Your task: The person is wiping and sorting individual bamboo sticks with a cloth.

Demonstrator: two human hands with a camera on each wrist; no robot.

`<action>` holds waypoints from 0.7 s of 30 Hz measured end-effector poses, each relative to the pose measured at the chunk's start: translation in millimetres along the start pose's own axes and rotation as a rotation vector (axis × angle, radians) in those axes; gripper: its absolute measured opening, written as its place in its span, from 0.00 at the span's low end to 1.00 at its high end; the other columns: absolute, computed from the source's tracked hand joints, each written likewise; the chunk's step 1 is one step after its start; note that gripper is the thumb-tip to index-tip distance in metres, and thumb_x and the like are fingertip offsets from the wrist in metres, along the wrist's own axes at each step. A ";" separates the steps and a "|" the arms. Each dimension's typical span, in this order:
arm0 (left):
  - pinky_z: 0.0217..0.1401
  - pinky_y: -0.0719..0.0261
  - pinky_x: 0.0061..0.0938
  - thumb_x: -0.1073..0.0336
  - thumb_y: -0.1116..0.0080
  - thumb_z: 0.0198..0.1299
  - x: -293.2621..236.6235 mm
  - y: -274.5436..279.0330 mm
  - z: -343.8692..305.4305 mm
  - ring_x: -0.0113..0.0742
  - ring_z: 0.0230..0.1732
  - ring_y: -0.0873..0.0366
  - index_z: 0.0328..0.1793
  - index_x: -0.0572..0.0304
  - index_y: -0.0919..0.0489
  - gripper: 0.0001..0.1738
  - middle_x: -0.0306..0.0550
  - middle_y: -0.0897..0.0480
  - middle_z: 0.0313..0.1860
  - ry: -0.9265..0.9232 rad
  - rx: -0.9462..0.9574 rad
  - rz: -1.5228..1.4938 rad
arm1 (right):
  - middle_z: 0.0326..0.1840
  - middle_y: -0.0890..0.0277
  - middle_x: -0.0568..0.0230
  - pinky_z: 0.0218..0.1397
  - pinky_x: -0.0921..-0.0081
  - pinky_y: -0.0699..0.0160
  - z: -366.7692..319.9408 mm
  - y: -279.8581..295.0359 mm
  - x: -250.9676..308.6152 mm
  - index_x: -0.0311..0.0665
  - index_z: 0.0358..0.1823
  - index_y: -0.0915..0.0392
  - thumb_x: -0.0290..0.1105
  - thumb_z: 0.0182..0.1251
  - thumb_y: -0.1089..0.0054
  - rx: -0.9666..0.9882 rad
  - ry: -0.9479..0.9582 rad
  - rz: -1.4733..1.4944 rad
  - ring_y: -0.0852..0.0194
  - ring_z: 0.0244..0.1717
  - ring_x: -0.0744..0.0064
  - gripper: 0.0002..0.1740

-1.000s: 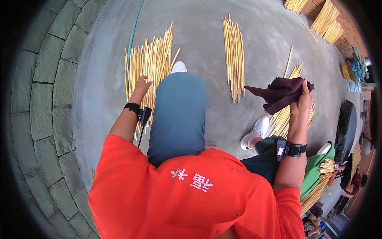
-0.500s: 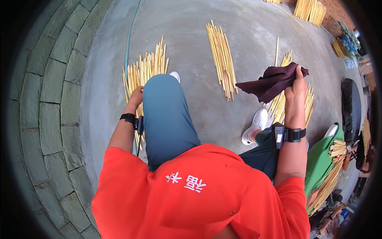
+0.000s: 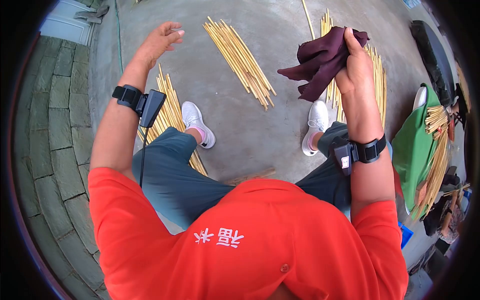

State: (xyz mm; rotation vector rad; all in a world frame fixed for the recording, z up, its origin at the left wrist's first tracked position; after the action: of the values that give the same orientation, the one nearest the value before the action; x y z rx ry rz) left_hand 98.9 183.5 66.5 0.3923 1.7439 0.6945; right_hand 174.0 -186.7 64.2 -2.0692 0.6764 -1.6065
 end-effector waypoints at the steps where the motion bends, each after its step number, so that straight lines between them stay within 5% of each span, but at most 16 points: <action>1: 0.50 0.32 0.29 0.56 0.46 0.55 12.6 -31.1 16.3 0.35 0.49 0.28 0.58 0.62 0.34 0.27 0.51 0.27 0.50 0.044 0.049 -0.031 | 0.36 0.28 0.60 0.44 0.71 0.25 0.7 4.5 1.1 0.31 0.39 0.31 0.33 0.63 0.50 -0.020 0.004 -0.005 0.27 0.36 0.69 0.11; 4: 0.54 0.32 0.34 0.59 0.42 0.53 58.1 -127.1 43.4 0.41 0.53 0.30 0.60 0.62 0.36 0.30 0.54 0.28 0.50 0.241 0.116 -0.039 | 0.36 0.28 0.61 0.44 0.71 0.25 0.2 15.3 5.6 0.32 0.39 0.31 0.34 0.63 0.50 -0.051 -0.031 -0.013 0.27 0.37 0.70 0.11; 9: 0.61 0.39 0.43 0.59 0.42 0.52 163.1 -261.8 50.1 0.48 0.63 0.40 0.64 0.57 0.41 0.34 0.59 0.38 0.60 0.209 0.221 0.359 | 0.34 0.27 0.62 0.41 0.75 0.26 -7.2 17.2 8.5 0.31 0.39 0.31 0.32 0.63 0.50 -0.040 -0.065 -0.002 0.27 0.34 0.73 0.10; 11: 0.66 0.47 0.45 0.57 0.41 0.51 176.3 -303.5 42.8 0.45 0.69 0.52 0.65 0.56 0.43 0.37 0.55 0.47 0.67 0.086 0.319 0.500 | 0.41 0.26 0.62 0.49 0.72 0.27 -8.0 20.9 9.1 0.32 0.42 0.30 0.33 0.64 0.52 -0.035 -0.083 -0.028 0.27 0.42 0.71 0.12; 14: 0.67 0.53 0.47 0.54 0.43 0.51 172.4 -329.8 42.2 0.41 0.71 0.61 0.67 0.56 0.45 0.39 0.49 0.52 0.70 -0.076 0.362 0.647 | 0.41 0.26 0.62 0.49 0.72 0.28 -6.1 29.1 5.6 0.32 0.43 0.30 0.33 0.64 0.52 0.008 -0.128 -0.022 0.27 0.42 0.71 0.12; 21: 0.68 0.53 0.44 0.52 0.47 0.54 192.7 -345.8 45.9 0.44 0.71 0.57 0.66 0.57 0.46 0.37 0.51 0.50 0.69 -0.042 0.310 0.715 | 0.40 0.26 0.61 0.49 0.72 0.28 -9.0 27.7 1.0 0.33 0.44 0.30 0.34 0.65 0.53 0.062 -0.206 -0.088 0.27 0.42 0.70 0.13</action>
State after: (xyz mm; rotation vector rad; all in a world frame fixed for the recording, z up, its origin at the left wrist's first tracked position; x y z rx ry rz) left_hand 119.6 43.0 -305.8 1.2724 1.6640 0.8994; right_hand 162.3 -209.4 50.3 -2.2064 0.4642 -1.4138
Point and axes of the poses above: each hand's wrist, its own z-axis towards the middle knuckle, its own y-axis out of the back of the hand, x = y × z, the point moved 1 cm from there along z, towards the middle knuckle
